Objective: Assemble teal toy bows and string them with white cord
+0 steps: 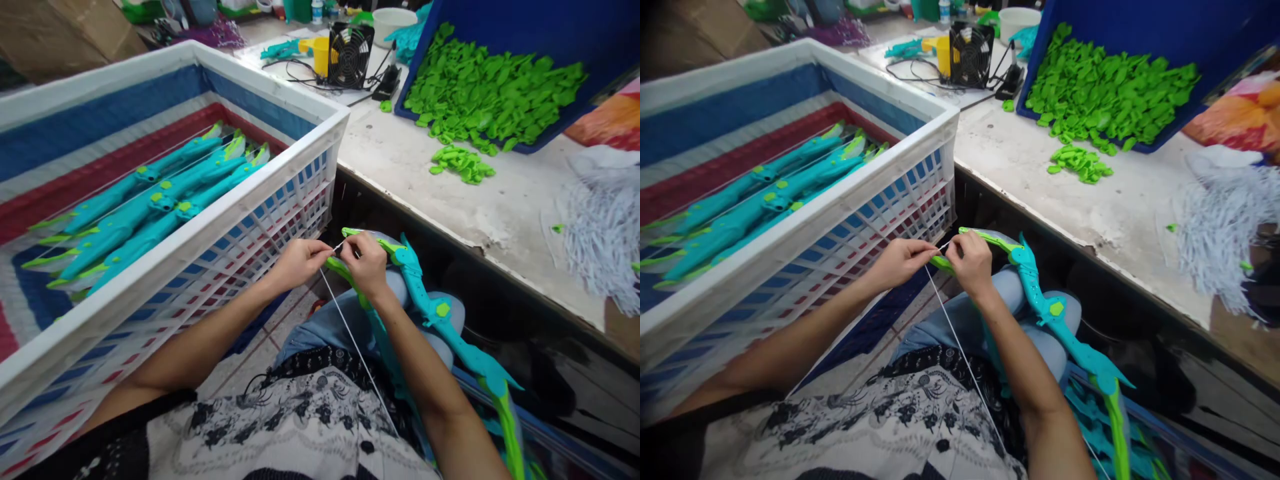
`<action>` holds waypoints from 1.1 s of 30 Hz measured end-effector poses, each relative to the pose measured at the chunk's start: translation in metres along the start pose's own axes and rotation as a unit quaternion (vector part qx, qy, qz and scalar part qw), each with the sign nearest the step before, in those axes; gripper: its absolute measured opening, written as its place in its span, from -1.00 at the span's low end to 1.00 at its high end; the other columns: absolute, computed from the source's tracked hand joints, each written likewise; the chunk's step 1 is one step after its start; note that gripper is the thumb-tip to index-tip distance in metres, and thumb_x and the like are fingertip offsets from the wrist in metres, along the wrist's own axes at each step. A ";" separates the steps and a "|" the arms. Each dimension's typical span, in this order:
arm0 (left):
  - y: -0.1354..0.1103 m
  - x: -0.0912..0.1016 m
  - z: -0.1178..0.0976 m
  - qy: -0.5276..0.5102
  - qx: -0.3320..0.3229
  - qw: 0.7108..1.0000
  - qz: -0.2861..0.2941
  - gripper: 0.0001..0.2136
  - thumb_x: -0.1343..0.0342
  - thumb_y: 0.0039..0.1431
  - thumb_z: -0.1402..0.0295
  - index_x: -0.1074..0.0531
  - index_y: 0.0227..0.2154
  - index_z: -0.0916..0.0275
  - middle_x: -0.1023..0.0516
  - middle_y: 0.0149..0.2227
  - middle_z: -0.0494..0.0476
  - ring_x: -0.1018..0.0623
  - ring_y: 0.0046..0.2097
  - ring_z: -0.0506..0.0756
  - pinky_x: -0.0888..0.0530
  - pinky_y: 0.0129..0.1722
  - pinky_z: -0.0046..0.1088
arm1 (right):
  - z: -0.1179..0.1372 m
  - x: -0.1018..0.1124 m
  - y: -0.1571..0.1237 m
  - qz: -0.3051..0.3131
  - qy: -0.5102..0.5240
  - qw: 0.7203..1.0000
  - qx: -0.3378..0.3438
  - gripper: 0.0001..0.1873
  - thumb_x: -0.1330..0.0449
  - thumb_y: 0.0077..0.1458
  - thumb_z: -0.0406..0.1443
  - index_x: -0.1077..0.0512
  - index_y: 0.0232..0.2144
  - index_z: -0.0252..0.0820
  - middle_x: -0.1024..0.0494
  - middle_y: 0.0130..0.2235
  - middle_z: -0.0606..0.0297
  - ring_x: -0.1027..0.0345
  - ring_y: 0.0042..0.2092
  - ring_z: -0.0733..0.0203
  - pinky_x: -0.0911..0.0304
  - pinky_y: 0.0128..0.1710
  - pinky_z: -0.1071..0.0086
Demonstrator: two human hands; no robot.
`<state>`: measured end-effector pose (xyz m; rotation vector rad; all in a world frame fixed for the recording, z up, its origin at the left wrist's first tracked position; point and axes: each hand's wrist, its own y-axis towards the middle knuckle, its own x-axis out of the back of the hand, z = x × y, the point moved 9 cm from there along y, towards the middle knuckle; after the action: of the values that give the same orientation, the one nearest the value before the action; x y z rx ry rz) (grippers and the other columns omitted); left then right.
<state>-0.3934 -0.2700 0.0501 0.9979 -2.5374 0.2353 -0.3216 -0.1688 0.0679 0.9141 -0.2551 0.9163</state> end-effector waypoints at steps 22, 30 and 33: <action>-0.074 -0.254 -0.012 0.367 -0.431 0.777 0.274 -0.75 0.08 0.23 0.37 -0.35 -0.07 0.24 -0.43 -0.22 0.25 -0.43 -0.16 0.18 -0.37 -0.13 -0.20 | -0.178 0.145 -0.165 0.251 -0.049 0.903 -0.345 -0.63 -0.18 -0.04 -0.22 -0.38 -0.14 -0.20 -0.48 -0.16 0.17 -0.36 -0.15 0.08 -0.27 -0.12 0.24; -0.001 -0.238 -0.037 0.435 -0.304 0.811 0.245 -0.35 -0.13 -0.02 0.21 -0.16 0.14 0.31 -0.33 -0.06 0.37 -0.35 -0.06 0.31 -0.35 -0.15 -0.15 | -0.204 0.119 -0.181 0.429 0.214 0.714 -0.509 -0.50 -0.36 -0.24 -0.06 -0.43 -0.28 -0.26 -0.52 -0.42 0.30 -0.40 -0.41 0.24 -0.33 -0.40 0.40; 0.012 -0.256 -0.037 0.456 -0.305 0.802 0.235 -0.45 -0.15 -0.03 0.32 -0.26 0.04 0.49 -0.37 -0.07 0.47 -0.36 -0.02 0.36 -0.30 -0.07 -0.05 | -0.224 0.125 -0.176 0.353 0.167 0.743 -0.543 -0.54 -0.28 -0.15 -0.01 -0.42 -0.37 -0.29 -0.52 -0.47 0.25 -0.39 -0.47 0.25 -0.32 -0.44 0.38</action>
<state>-0.2209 -0.0927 -0.0251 -0.0598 -1.6860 0.0019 -0.1488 0.0264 -0.1005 -0.5071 -0.7549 1.3461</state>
